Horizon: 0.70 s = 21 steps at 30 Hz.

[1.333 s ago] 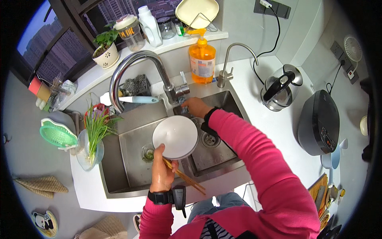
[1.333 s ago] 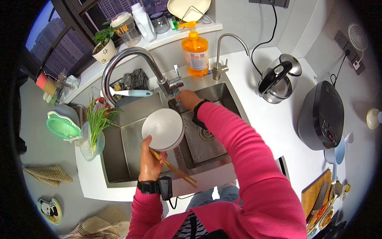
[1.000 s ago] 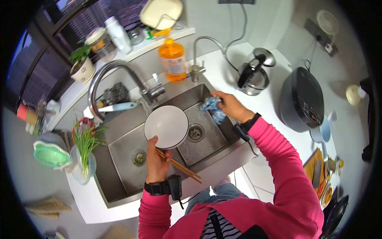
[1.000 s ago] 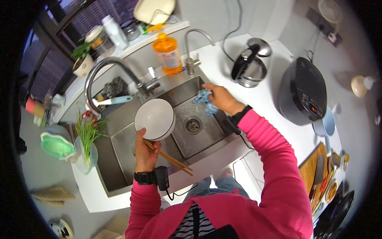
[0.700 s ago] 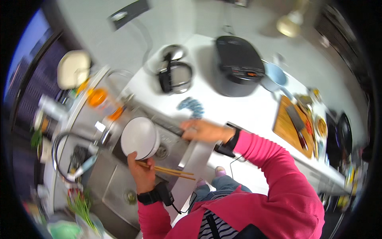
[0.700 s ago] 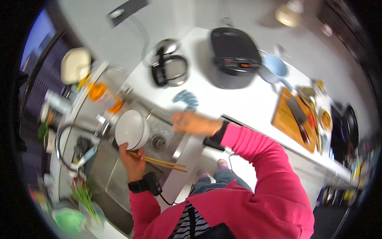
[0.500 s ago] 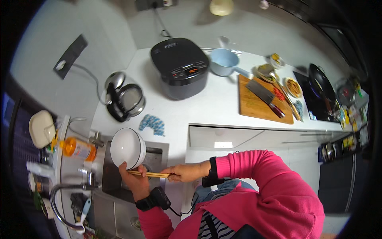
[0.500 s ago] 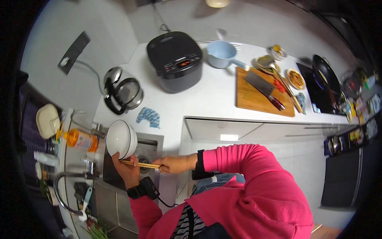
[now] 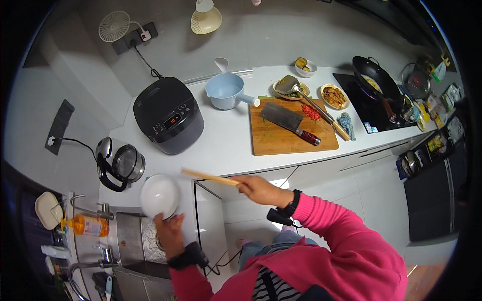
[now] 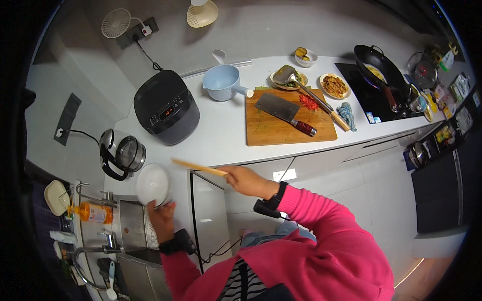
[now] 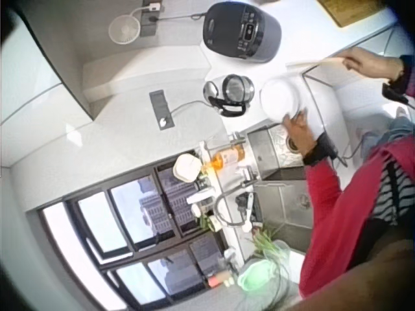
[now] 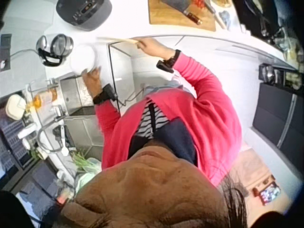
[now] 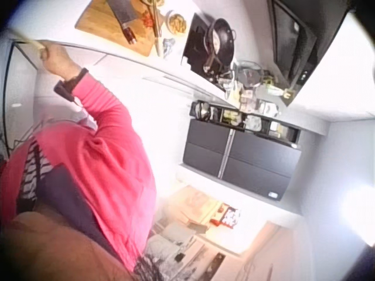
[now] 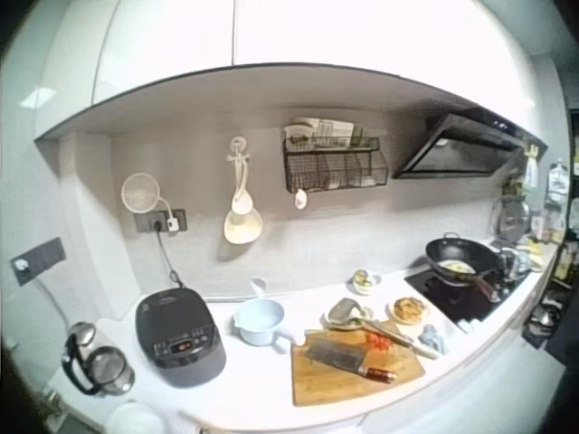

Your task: The person pours beaten eggs from a bowl into a hot wok and scrambles them with a spatula. After cooking, they rinse the bowl and chopsticks at the sink, wipe the counter, and cover the wok with a lid.

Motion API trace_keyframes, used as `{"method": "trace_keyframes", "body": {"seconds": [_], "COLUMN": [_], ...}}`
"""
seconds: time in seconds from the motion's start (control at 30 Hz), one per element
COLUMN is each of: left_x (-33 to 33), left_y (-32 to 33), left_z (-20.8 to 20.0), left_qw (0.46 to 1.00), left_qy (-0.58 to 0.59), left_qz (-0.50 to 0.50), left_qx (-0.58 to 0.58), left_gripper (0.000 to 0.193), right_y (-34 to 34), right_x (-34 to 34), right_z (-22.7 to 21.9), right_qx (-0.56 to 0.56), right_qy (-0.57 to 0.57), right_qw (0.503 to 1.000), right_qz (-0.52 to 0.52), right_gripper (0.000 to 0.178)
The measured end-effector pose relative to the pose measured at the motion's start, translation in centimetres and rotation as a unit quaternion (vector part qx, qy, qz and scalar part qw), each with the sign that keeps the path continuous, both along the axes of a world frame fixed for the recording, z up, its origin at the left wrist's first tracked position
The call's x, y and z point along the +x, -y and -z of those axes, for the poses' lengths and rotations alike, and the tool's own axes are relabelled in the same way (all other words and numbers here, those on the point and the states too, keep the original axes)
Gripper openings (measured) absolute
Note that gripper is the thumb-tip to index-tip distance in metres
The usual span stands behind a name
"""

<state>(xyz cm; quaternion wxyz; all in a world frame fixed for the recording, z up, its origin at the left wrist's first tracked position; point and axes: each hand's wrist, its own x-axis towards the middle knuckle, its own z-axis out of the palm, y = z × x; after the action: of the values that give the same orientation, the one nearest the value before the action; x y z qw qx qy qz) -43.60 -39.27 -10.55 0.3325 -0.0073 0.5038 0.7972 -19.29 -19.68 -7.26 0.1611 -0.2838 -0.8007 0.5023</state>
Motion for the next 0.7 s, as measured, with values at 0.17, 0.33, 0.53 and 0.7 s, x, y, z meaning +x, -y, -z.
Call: {"method": "trace_keyframes", "body": {"seconds": [0.17,0.33,0.53,0.7], "left_x": [8.7,14.1,15.2,14.1], "left_y": [-8.4,-15.7,-20.2,-21.9], "left_z": [0.2,1.0,3.8,5.5], "left_qw": [0.985,0.989,0.989,0.986], "left_qy": [0.094,0.05,0.052,0.063], "left_qz": [0.14,0.135,0.099,0.123], "left_qx": [0.046,-0.018,-0.097,-0.093], "left_gripper": [0.034,0.028,0.032,0.028], "right_y": [-3.4,-6.5,-7.6,-8.2], "right_x": [8.6,15.8,17.4,15.1], "right_z": [-0.6,0.1,1.1,0.8], "right_qx": [-0.055,-0.057,-0.079,0.0], "right_qy": [-0.042,-0.053,-0.046,-0.008], "right_qw": [0.994,0.988,0.988,0.993], "right_qz": [0.089,0.131,0.123,0.114], "right_gripper": [0.037,0.037,0.041,0.042]}}
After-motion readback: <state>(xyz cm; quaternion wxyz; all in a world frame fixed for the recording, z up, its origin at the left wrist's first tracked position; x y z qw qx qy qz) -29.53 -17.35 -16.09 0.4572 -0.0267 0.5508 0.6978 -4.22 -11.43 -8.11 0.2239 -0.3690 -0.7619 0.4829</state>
